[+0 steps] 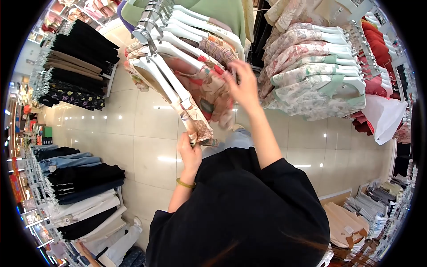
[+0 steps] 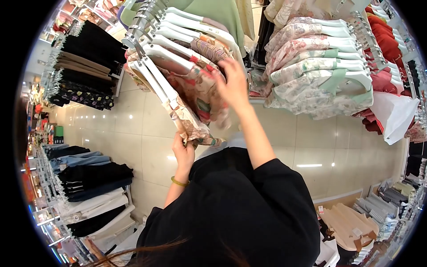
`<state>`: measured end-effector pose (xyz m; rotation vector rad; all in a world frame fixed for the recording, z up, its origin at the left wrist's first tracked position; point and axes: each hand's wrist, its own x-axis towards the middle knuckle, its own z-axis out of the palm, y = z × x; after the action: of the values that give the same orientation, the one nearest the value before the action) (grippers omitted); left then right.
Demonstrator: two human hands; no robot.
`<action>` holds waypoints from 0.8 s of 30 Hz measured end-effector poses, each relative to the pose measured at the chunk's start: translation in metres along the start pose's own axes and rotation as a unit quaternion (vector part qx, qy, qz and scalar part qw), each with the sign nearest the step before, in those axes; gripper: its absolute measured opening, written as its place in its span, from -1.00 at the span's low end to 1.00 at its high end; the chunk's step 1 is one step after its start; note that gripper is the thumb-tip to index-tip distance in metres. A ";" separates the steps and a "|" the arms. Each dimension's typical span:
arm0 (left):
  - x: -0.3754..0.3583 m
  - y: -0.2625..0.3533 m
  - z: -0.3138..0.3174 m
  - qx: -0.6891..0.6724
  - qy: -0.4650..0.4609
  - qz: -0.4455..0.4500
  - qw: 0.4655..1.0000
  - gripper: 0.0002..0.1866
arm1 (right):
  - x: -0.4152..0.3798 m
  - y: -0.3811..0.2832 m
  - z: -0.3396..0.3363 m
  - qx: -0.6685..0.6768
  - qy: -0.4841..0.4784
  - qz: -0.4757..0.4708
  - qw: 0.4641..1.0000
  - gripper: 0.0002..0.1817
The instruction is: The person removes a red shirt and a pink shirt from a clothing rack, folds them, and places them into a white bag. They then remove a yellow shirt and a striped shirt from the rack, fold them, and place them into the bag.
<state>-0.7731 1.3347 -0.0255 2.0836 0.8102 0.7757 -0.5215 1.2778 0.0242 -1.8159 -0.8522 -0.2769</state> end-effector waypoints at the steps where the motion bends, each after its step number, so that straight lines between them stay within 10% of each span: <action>1: 0.002 0.004 0.001 0.000 -0.016 -0.013 1.000 -0.72 | 0.012 0.004 -0.007 0.024 0.014 0.001 1.000 -0.69; 8: 0.008 0.013 -0.002 -0.044 -0.170 0.003 0.984 -0.62 | 0.018 -0.040 -0.021 0.219 -0.159 0.073 0.960 -0.67; 14: -0.011 -0.013 -0.015 0.097 -0.464 0.037 0.880 -0.61 | 0.001 -0.015 0.000 0.066 -0.138 -0.025 0.988 -0.51; 24: -0.026 -0.026 -0.033 0.126 -0.426 0.006 0.896 -0.59 | 0.008 0.004 -0.010 -0.008 -0.090 0.045 0.995 -0.63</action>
<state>-0.8211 1.3426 -0.0356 2.3334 0.4022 -0.2891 -0.5110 1.2712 0.0302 -1.9094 -0.8902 -0.0632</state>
